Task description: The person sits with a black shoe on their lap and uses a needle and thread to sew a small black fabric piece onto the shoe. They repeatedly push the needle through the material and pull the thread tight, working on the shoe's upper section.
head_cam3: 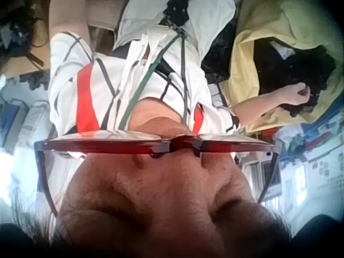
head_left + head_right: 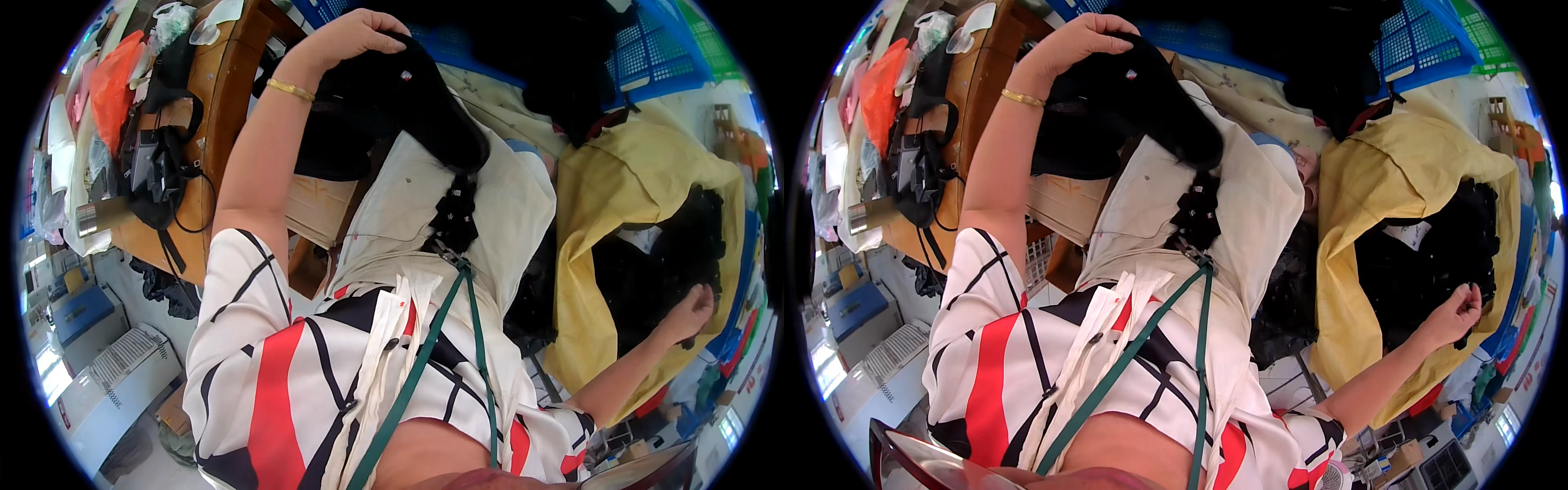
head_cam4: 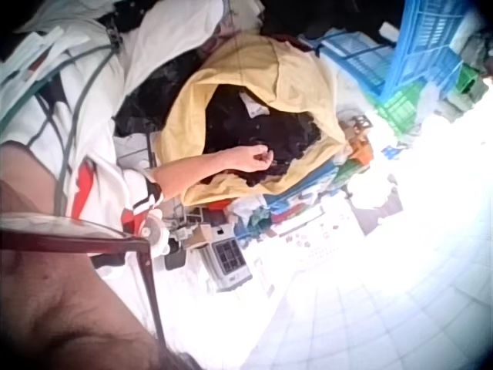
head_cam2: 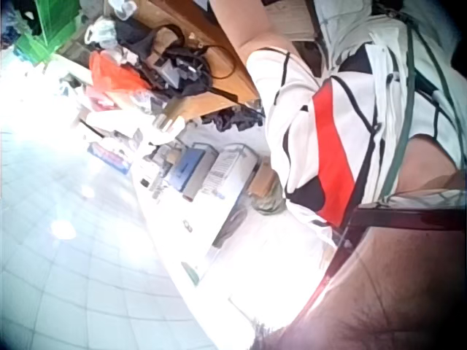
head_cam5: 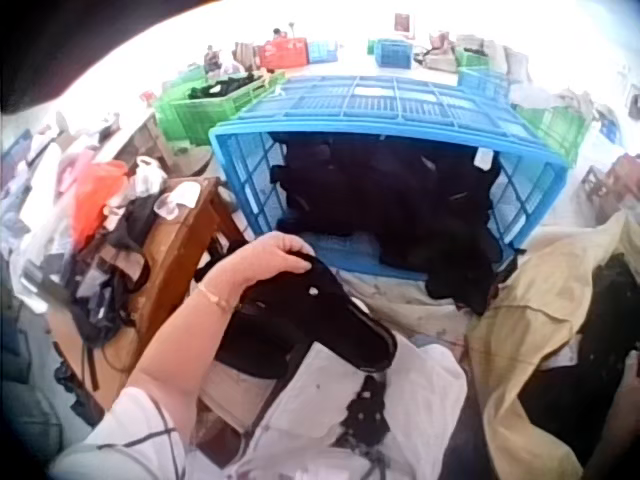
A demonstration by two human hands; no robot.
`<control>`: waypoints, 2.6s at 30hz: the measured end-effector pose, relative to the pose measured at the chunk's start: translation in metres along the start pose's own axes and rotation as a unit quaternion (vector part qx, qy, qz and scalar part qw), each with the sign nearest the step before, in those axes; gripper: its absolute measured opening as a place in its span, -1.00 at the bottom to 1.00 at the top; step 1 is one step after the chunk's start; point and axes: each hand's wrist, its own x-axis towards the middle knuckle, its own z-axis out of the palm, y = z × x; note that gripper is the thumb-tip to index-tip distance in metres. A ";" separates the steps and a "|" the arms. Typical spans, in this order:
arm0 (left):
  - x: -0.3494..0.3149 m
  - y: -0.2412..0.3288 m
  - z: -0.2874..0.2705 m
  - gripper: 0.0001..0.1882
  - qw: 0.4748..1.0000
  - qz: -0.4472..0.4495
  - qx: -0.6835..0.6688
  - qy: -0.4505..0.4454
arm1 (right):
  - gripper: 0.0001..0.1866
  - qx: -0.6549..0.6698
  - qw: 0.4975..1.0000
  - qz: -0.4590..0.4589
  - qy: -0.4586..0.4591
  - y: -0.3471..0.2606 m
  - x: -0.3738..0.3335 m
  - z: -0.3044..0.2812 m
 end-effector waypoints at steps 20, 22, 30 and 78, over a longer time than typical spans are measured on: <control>-0.068 -0.015 0.138 -0.64 0.990 0.052 0.079 0.107 | -0.76 0.309 0.848 0.002 -0.431 -0.210 -0.173 0.177; -0.072 -0.001 0.142 -0.62 0.980 0.085 0.143 0.109 | -0.71 0.329 0.830 -0.076 -0.444 -0.250 -0.177 0.188; -0.079 -0.012 0.160 -0.81 0.958 0.148 0.222 0.109 | -0.71 0.301 0.792 -0.184 -0.498 -0.258 -0.195 0.199; -0.067 -0.026 0.185 -0.68 0.929 0.115 0.330 0.118 | -0.68 0.639 0.649 0.123 -0.394 -0.276 -0.257 0.141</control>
